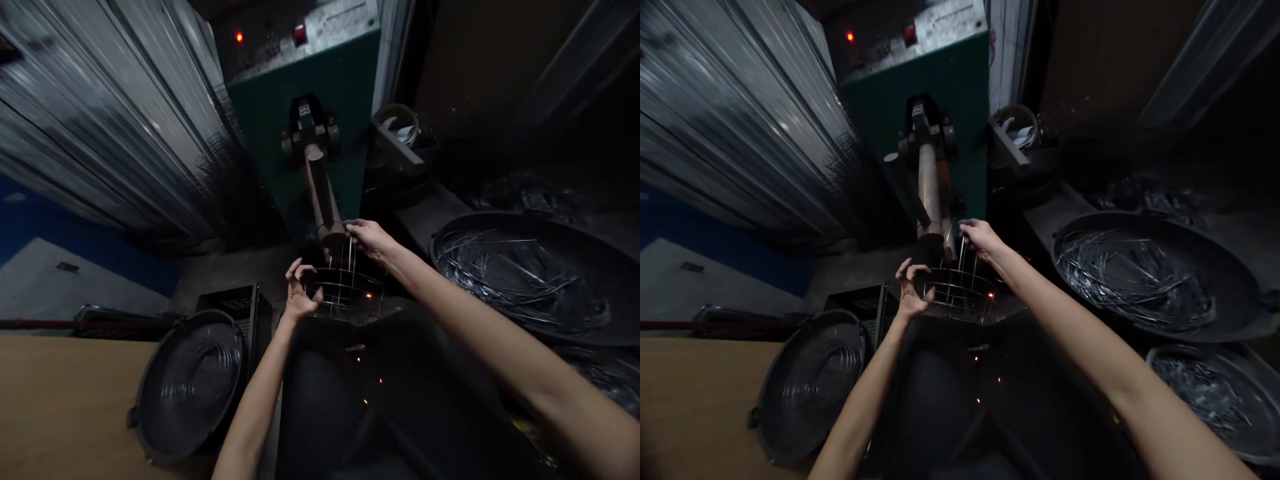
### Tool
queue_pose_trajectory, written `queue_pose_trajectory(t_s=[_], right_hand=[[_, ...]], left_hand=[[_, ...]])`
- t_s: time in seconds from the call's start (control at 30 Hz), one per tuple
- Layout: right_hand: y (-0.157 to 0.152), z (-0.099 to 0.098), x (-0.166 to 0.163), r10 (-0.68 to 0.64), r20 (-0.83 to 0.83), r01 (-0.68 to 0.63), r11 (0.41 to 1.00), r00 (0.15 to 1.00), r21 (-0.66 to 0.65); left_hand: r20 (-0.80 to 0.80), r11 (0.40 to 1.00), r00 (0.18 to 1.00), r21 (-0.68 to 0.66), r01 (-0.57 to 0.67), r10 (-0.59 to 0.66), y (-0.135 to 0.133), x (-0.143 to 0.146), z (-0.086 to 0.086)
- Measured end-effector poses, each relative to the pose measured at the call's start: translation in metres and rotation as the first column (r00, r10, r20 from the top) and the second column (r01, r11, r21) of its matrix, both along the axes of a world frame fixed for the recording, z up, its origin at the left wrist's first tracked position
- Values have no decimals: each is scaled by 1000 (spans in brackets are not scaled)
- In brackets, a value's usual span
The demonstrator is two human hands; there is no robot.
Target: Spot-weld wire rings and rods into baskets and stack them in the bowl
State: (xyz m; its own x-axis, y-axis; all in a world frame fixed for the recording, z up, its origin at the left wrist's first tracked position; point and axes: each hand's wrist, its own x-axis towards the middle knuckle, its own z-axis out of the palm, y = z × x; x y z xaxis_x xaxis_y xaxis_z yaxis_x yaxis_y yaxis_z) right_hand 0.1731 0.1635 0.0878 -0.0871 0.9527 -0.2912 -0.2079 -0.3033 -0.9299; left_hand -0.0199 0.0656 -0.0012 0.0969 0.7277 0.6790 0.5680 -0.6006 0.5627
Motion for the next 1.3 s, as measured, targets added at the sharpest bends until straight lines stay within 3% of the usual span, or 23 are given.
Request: queue_pose_trajectory(t_s=[0.1,0.17,0.27,0.3,0.37,0.43,0.47,0.53,0.63,0.7,0.77,0.83,0.9,0.97,1.03,1.1,1.2,1.23,1.3], right_hand=[[-19,0,32,62,175,-59,998,983,-19],[-45,1,60,118,404,-148,988,907,43],[-97,12,99,152,772,-377,918,618,121],[-113,19,109,151,839,-453,883,522,123],[-137,35,124,139,893,-568,810,428,146],[-148,44,131,125,888,-629,750,442,207],[-148,45,132,125,877,-645,726,465,238],[-137,35,128,139,848,-654,703,511,279],[-105,-1,108,228,808,-647,727,543,230],[-85,-26,88,301,796,-663,731,525,161],[-72,-42,65,292,828,-691,707,478,150],[-67,-48,49,195,896,-712,681,399,169],[-66,-49,45,121,941,-720,677,315,154],[-65,-51,51,114,942,-712,685,315,155],[-61,-57,62,129,908,-697,686,398,207],[-56,-66,70,133,881,-696,670,453,257],[-57,-72,78,113,908,-719,653,404,239],[-62,-70,80,83,923,-704,673,377,227],[-82,-62,86,27,933,-633,742,360,223]], left_hand=[[-110,993,990,69,98,-90,-34,23,-1],[-287,968,929,26,250,-233,-68,42,8],[-488,860,730,-94,502,-479,-109,60,40],[-476,844,723,-82,531,-501,-115,60,51],[-317,911,863,-11,412,-394,-112,52,70],[-80,984,982,-57,168,-172,-99,38,79],[18,984,995,-144,102,-101,-93,33,82],[206,924,973,-342,173,-106,-89,30,85],[558,709,823,-537,457,-107,-101,53,91],[716,553,698,-578,600,-11,-110,82,92],[802,432,590,-565,703,89,-110,110,89],[848,398,490,-528,750,201,-100,126,81],[870,442,400,-491,750,288,-87,128,72],[876,488,361,-479,730,320,-77,119,65],[862,492,397,-507,708,316,-72,108,59],[825,418,496,-565,712,270,-69,102,55],[782,257,619,-614,746,73,-63,104,52],[774,227,633,-619,752,11,-60,104,51],[759,226,649,-627,746,-37,-52,106,51]])
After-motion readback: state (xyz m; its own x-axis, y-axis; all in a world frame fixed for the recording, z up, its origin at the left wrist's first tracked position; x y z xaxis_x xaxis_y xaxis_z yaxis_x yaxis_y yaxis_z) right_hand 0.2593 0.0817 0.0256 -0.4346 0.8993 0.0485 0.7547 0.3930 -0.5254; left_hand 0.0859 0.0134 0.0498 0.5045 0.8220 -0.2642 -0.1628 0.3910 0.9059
